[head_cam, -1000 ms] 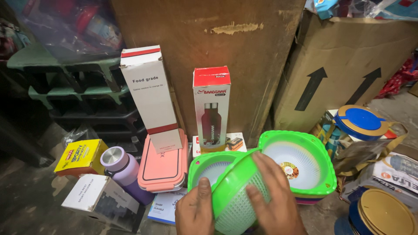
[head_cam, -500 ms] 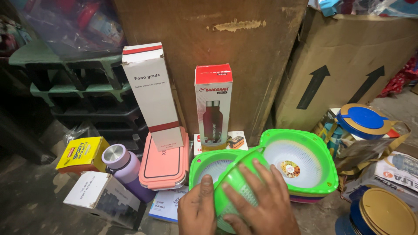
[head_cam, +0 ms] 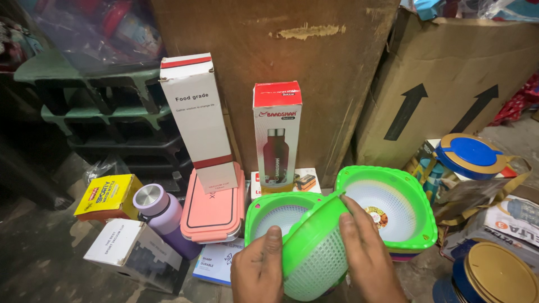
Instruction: The person picks up a pink plastic colander, rotates it to show the interior and exterior, then places it down. They repeat the same handling with a green colander, turning it over and displaying its features. The person then picks up a second green colander and performs similar rotations and displays.
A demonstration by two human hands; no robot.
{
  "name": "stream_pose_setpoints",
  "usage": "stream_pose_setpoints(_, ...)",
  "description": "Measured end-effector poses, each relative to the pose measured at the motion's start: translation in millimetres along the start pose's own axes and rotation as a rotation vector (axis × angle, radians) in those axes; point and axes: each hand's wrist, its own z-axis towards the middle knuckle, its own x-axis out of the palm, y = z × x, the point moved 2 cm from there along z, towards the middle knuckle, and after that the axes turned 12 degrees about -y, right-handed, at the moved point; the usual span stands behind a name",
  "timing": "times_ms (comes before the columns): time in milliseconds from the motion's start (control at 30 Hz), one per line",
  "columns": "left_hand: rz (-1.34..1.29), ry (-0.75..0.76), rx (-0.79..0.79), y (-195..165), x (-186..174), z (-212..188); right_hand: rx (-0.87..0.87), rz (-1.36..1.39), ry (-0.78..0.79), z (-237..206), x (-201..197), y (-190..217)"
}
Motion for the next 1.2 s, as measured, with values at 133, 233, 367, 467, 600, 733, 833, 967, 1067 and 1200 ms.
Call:
stream_pose_setpoints(133,-0.006,0.018,0.000,4.6,2.2,0.8,-0.508,-0.257,-0.045,-18.9,-0.4,17.4)
stream_pose_setpoints(233,-0.106,0.026,0.001,8.9,2.6,3.8,-0.967,-0.368,-0.037,-32.7,10.1,34.1)
stream_pose_setpoints(367,-0.186,0.028,-0.046,12.3,-1.1,7.2,-1.117,-0.368,0.025,-38.3,11.5,43.9)
stream_pose_setpoints(467,-0.105,0.036,-0.047,9.7,-1.7,8.5,-1.021,-0.340,0.071,-32.3,7.9,39.2)
stream_pose_setpoints(600,-0.161,0.035,-0.068,1.8,-3.2,8.3,-0.618,-0.169,0.034,-20.1,4.8,21.1)
stream_pose_setpoints(733,-0.208,0.064,-0.136,-3.8,-4.4,9.4,-0.358,-0.049,0.081,-13.3,3.4,7.7)
stream_pose_setpoints(833,-0.235,0.079,-0.138,-5.4,-5.7,11.0,-0.350,-0.050,0.107,-15.4,3.0,9.0)
stream_pose_setpoints(967,-0.274,0.105,-0.142,-4.2,-8.0,11.4,-0.336,-0.119,0.122,-18.2,1.4,13.6)
stream_pose_setpoints(1067,-0.419,0.197,-0.106,-3.5,-5.0,13.3,-0.271,-0.157,0.112,-11.9,-1.7,9.1)
stream_pose_setpoints(1200,-0.463,0.269,-0.201,8.3,-1.1,17.9,-0.115,-0.035,0.102,-2.2,-5.3,-4.2)
